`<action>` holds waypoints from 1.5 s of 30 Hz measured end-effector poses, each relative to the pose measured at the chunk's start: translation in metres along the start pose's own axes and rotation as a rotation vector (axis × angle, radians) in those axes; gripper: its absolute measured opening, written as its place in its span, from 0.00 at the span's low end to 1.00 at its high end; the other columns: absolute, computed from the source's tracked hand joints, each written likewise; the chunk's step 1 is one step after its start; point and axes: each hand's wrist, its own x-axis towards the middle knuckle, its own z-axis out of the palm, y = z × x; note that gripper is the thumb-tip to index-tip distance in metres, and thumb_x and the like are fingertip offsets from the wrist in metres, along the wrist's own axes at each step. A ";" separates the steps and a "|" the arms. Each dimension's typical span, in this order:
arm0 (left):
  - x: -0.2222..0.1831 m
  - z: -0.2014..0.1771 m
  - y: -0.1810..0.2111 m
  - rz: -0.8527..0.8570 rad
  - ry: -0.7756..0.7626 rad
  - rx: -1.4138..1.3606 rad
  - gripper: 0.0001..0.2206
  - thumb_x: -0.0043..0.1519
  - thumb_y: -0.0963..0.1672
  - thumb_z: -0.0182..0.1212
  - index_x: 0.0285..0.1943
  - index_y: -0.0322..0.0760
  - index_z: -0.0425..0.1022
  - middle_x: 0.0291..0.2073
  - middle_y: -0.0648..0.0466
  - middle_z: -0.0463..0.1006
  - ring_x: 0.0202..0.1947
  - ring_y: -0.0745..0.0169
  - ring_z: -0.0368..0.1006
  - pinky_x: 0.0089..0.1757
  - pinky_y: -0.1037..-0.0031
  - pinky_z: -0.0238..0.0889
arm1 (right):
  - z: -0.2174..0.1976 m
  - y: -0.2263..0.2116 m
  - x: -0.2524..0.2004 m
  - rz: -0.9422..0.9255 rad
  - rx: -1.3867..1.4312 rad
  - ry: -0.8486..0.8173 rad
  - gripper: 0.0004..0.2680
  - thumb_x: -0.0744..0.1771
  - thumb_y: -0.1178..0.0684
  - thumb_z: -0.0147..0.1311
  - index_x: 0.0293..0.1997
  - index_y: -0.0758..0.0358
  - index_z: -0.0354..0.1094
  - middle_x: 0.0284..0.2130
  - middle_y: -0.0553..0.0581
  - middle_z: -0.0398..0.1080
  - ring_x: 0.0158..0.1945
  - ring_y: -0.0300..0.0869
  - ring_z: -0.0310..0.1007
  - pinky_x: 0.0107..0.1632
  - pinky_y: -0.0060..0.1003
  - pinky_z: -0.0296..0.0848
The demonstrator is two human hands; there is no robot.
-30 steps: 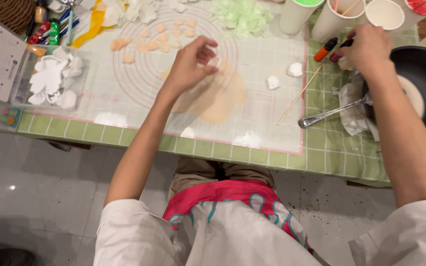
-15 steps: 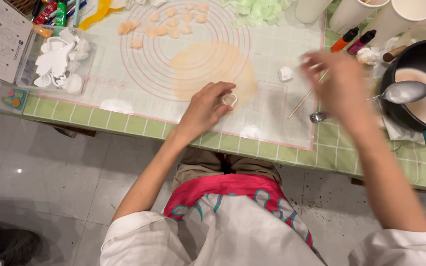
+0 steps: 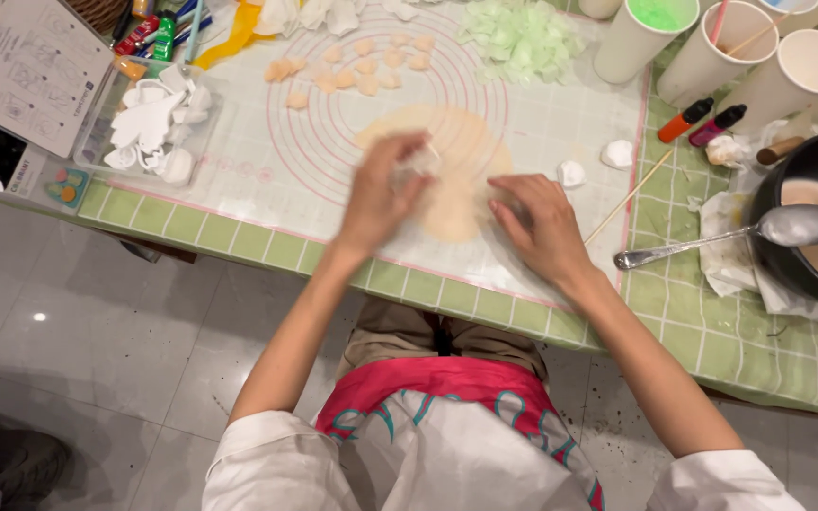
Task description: Using a heart-shaped cutter to create shapes from a thin sheet of wax on a crafting mat.
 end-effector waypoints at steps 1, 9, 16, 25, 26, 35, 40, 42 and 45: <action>0.010 -0.006 -0.012 -0.003 0.002 0.002 0.24 0.56 0.36 0.71 0.62 0.34 0.71 0.50 0.46 0.78 0.49 0.51 0.76 0.50 0.67 0.70 | 0.003 0.002 0.007 -0.002 0.003 -0.003 0.09 0.67 0.57 0.59 0.51 0.65 0.74 0.45 0.59 0.76 0.50 0.51 0.73 0.55 0.44 0.67; 0.048 -0.012 -0.057 -0.130 0.004 -0.045 0.30 0.55 0.35 0.70 0.68 0.37 0.66 0.46 0.46 0.81 0.46 0.52 0.78 0.49 0.67 0.71 | 0.061 0.032 0.077 -0.050 -0.017 -0.063 0.18 0.71 0.52 0.53 0.70 0.64 0.60 0.66 0.66 0.64 0.70 0.57 0.60 0.70 0.49 0.58; 0.046 -0.005 -0.068 -0.133 -0.037 0.001 0.29 0.55 0.34 0.69 0.66 0.37 0.66 0.45 0.45 0.78 0.46 0.51 0.78 0.47 0.66 0.72 | 0.092 0.034 0.101 -0.070 -0.111 -0.190 0.19 0.72 0.50 0.46 0.73 0.65 0.55 0.70 0.65 0.58 0.75 0.55 0.49 0.74 0.56 0.45; 0.045 -0.016 -0.057 -0.124 -0.055 0.043 0.26 0.56 0.34 0.65 0.64 0.36 0.68 0.50 0.43 0.76 0.53 0.47 0.76 0.50 0.65 0.71 | 0.096 0.029 0.106 -0.087 -0.244 -0.191 0.16 0.71 0.50 0.47 0.66 0.62 0.66 0.68 0.65 0.61 0.75 0.59 0.48 0.71 0.61 0.45; 0.044 -0.017 -0.057 -0.083 -0.040 0.089 0.24 0.57 0.33 0.64 0.63 0.35 0.68 0.51 0.44 0.77 0.54 0.46 0.74 0.53 0.63 0.68 | 0.095 0.029 0.106 -0.086 -0.236 -0.192 0.15 0.71 0.50 0.47 0.66 0.61 0.67 0.68 0.66 0.61 0.75 0.60 0.49 0.71 0.62 0.45; 0.037 -0.018 -0.057 -0.012 -0.139 0.455 0.21 0.51 0.31 0.54 0.54 0.32 0.69 0.46 0.53 0.79 0.58 0.56 0.73 0.69 0.41 0.22 | 0.099 0.034 0.108 -0.063 -0.224 -0.192 0.15 0.71 0.51 0.49 0.65 0.58 0.69 0.66 0.67 0.62 0.74 0.59 0.50 0.71 0.61 0.46; 0.033 -0.016 -0.060 0.072 -0.142 0.585 0.23 0.51 0.32 0.55 0.57 0.31 0.70 0.47 0.54 0.78 0.61 0.58 0.72 0.68 0.36 0.15 | 0.094 0.034 0.112 -0.027 -0.188 -0.212 0.15 0.70 0.51 0.49 0.64 0.57 0.70 0.66 0.67 0.62 0.74 0.60 0.49 0.72 0.61 0.45; 0.031 -0.017 -0.062 0.067 -0.159 0.599 0.24 0.52 0.32 0.55 0.61 0.30 0.70 0.47 0.55 0.78 0.60 0.60 0.72 0.67 0.34 0.15 | 0.095 0.034 0.116 -0.022 -0.184 -0.222 0.14 0.69 0.51 0.50 0.63 0.56 0.71 0.66 0.67 0.62 0.75 0.60 0.48 0.72 0.61 0.43; 0.033 -0.019 -0.061 0.064 -0.167 0.598 0.24 0.54 0.33 0.56 0.63 0.30 0.70 0.46 0.57 0.77 0.57 0.61 0.72 0.67 0.33 0.15 | 0.095 0.037 0.119 -0.027 -0.214 -0.234 0.14 0.69 0.51 0.51 0.62 0.54 0.72 0.66 0.67 0.62 0.75 0.60 0.47 0.72 0.61 0.43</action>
